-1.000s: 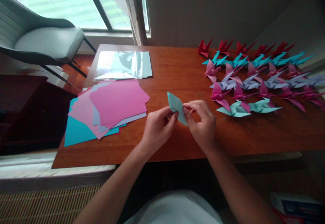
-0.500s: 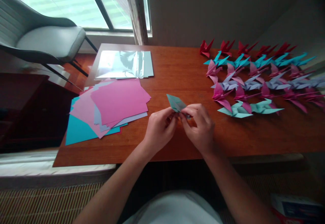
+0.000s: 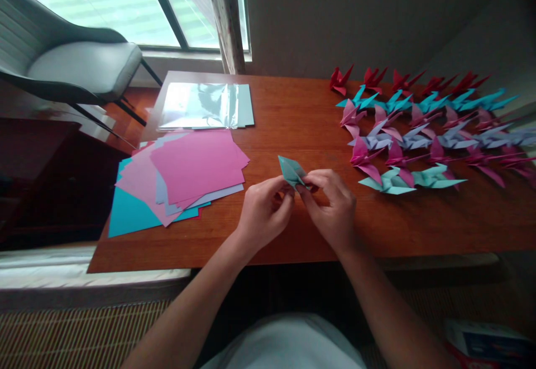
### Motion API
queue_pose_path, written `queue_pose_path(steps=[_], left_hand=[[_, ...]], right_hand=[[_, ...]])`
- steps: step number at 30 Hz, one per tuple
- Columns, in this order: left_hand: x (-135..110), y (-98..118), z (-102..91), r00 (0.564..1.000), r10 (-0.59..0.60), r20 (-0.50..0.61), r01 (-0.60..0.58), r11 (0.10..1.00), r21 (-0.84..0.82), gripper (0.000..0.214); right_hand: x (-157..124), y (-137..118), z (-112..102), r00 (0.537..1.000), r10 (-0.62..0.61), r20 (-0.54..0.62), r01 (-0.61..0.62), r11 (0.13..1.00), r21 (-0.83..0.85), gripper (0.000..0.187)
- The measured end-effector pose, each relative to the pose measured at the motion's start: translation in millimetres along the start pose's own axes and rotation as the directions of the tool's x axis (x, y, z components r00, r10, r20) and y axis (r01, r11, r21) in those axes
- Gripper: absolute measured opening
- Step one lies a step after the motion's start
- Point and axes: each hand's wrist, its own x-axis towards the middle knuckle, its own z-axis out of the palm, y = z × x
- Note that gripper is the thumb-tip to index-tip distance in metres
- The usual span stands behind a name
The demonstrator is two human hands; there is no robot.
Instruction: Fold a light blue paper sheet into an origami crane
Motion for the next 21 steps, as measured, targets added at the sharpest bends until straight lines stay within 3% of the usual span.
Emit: queue_pose_path(steps=[7,12,21], left_hand=[[-1.2,-4.0,-0.6,1.000,0.027,0.015,-0.028,0.999,0.039,0.025],[-0.9,-2.1,-0.4,1.000,0.023,0.016,-0.024,0.999,0.043,0.019],[-1.6,-5.5,3.1,0.997,-0.037,-0.062,0.047,0.986,0.161,0.014]], right_hand=[[-0.1,-1.8,0.1,1.000,-0.032,0.000,0.032,0.999,-0.040,0.010],[0.5,-1.4,-0.2,1.000,-0.026,-0.007,0.026,0.999,-0.032,0.008],[-2.4,-1.9,2.4,0.993,-0.115,-0.028,0.110,0.984,-0.138,0.015]])
